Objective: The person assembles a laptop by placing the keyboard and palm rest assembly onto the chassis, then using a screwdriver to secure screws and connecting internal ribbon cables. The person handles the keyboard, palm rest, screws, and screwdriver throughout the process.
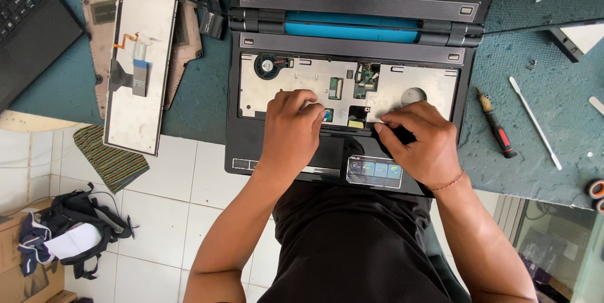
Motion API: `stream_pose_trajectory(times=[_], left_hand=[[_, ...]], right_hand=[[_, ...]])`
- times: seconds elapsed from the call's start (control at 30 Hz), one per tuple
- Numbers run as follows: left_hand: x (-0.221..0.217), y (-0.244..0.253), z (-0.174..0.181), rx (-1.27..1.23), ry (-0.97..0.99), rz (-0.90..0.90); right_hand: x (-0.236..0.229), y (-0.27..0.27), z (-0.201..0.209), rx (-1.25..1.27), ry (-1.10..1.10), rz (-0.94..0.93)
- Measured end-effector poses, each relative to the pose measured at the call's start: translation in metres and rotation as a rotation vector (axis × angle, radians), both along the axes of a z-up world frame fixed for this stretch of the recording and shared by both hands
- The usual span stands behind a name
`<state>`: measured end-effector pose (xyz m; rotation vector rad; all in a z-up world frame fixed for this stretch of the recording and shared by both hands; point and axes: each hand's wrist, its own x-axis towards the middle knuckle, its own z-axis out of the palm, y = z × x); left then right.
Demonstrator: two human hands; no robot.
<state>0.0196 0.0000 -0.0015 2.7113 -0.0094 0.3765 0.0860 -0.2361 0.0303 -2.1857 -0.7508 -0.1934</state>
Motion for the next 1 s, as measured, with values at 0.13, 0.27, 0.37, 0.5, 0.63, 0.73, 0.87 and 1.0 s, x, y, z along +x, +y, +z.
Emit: stream_pose_trajectory(times=[0.13, 0.27, 0.37, 0.5, 0.63, 0.73, 0.87, 1.0], left_hand=[[-0.002, -0.001, -0.003, 0.016, 0.004, 0.011], [-0.002, -0.001, -0.006, 0.003, -0.006, 0.004], [-0.001, 0.001, -0.002, -0.053, -0.022, -0.001], [-0.002, 0.001, 0.0, -0.134, -0.032, 0.002], [-0.001, 0.001, 0.001, -0.155, -0.082, -0.013], [0.001, -0.002, 0.003, -0.099, -0.106, -0.021], [0.01, -0.009, 0.005, -0.099, -0.139, -0.071], [0.028, -0.019, 0.014, -0.033, -0.137, -0.145]], right_hand=[[-0.001, -0.003, -0.004, -0.018, -0.025, 0.004], [-0.002, -0.002, 0.003, 0.016, -0.026, 0.029], [0.0, -0.004, 0.004, 0.026, -0.019, 0.034], [0.006, -0.008, 0.006, 0.025, -0.02, 0.034], [0.017, -0.008, 0.009, 0.003, -0.047, 0.06], [0.03, -0.008, 0.006, -0.029, -0.072, 0.07], [0.05, -0.006, -0.001, -0.076, -0.127, 0.115], [0.07, -0.006, -0.016, -0.193, -0.166, 0.157]])
